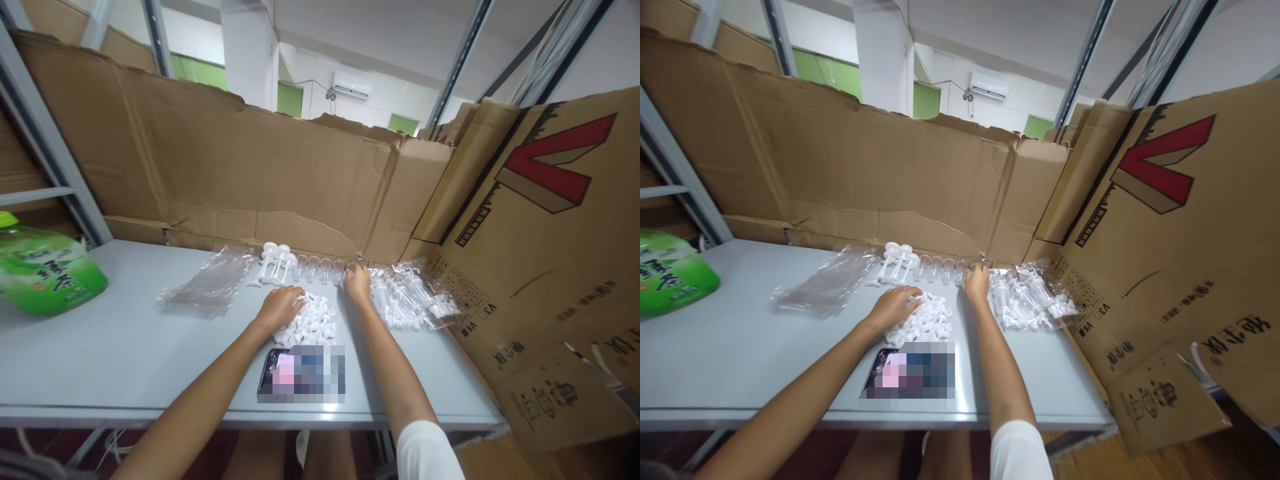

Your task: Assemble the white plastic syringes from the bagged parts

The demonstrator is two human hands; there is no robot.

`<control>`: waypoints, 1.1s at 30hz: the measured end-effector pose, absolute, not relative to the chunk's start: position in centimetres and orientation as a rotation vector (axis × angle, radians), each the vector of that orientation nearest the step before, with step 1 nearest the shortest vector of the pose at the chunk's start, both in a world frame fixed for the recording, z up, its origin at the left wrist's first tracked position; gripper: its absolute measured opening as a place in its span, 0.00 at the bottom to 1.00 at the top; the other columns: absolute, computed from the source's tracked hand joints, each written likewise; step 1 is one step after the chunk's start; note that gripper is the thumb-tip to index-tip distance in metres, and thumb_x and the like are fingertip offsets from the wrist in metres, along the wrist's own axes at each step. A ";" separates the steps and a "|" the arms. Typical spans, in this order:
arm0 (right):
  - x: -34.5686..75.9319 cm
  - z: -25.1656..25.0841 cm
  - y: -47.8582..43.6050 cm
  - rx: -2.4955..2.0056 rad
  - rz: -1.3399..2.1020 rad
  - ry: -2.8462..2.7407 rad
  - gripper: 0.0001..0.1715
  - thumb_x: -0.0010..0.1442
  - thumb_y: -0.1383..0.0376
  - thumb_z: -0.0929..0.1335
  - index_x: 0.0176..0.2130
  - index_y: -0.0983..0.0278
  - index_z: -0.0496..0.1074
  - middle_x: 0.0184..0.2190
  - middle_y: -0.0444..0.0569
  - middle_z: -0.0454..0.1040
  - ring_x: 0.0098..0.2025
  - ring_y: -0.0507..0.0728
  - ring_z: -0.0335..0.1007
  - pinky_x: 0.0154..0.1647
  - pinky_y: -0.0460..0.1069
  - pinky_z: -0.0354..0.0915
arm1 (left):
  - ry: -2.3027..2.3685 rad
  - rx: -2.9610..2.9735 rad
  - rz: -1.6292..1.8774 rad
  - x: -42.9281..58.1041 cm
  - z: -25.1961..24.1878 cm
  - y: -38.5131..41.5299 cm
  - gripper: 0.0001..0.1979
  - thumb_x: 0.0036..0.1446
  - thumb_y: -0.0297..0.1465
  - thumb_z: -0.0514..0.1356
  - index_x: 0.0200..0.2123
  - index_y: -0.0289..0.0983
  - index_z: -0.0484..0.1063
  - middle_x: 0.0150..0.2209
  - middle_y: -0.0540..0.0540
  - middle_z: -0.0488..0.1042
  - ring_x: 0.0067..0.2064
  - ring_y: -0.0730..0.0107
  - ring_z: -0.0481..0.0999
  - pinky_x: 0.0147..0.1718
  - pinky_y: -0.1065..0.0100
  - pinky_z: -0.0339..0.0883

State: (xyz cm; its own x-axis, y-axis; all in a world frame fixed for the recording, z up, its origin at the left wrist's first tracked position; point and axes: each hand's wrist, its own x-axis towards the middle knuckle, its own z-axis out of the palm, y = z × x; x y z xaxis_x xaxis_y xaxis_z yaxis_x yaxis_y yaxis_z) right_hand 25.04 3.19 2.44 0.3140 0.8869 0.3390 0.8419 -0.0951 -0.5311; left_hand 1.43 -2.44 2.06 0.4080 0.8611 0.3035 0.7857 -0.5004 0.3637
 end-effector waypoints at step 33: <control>34.4 6.7 -3.0 -2.592 0.181 -1.365 0.30 0.49 0.50 0.65 0.42 0.71 0.71 0.43 0.65 0.71 0.48 0.69 0.66 0.43 0.57 0.62 | 1.444 2.474 0.756 1.9 1.3 -2.1 0.12 0.54 0.34 0.51 0.36 0.41 0.72 0.39 0.45 0.75 0.42 0.61 0.71 0.43 0.64 0.59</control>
State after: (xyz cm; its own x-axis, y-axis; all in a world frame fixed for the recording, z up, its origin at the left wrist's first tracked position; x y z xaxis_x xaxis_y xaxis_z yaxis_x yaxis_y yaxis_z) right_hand 34.42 -3.01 6.73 0.5645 0.8253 -0.0124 0.8000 -0.5508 -0.2380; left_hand 1.89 -2.06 1.30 0.3995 0.8531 0.3356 0.7621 -0.5125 0.3957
